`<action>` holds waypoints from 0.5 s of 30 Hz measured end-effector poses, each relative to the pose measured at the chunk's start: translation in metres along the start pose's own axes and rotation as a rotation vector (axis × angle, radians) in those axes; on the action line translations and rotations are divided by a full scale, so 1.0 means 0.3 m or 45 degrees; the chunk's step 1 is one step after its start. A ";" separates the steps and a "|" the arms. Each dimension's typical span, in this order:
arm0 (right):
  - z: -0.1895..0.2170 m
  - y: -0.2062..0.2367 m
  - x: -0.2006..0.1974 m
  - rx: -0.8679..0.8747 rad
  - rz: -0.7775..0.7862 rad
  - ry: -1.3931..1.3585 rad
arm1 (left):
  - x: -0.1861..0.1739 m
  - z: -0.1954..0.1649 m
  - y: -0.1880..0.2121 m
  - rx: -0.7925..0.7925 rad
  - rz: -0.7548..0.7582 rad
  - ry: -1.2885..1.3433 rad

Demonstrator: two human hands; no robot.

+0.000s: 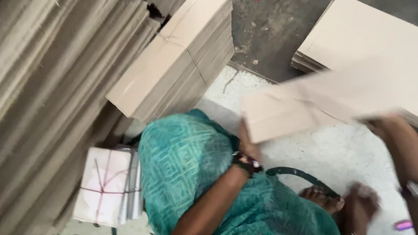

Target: The person sits on the floor of a workshop and gathers stacks of thin cardboard sheets. They wrap string around each stack, tie and knot the string by hand, cut the string with scissors, and set finished bundles aside with other completed stacks.

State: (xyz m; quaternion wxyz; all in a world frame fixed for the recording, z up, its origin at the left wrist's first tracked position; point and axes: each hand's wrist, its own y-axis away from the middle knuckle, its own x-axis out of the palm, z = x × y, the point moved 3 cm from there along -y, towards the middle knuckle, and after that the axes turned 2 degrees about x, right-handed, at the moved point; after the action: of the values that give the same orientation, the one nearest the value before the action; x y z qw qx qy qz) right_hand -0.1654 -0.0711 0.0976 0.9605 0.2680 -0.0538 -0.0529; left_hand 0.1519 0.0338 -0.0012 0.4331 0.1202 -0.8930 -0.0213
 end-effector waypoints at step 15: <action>0.169 -0.077 1.138 0.110 0.666 0.017 | -0.373 -0.408 -0.098 0.251 -0.936 0.029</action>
State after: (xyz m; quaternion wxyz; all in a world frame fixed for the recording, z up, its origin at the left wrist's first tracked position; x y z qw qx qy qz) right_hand 0.1637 -0.1611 0.1543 0.9295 0.2859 -0.1173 0.2014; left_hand 0.3196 0.0395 -0.0148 0.3927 0.4739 -0.7832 -0.0879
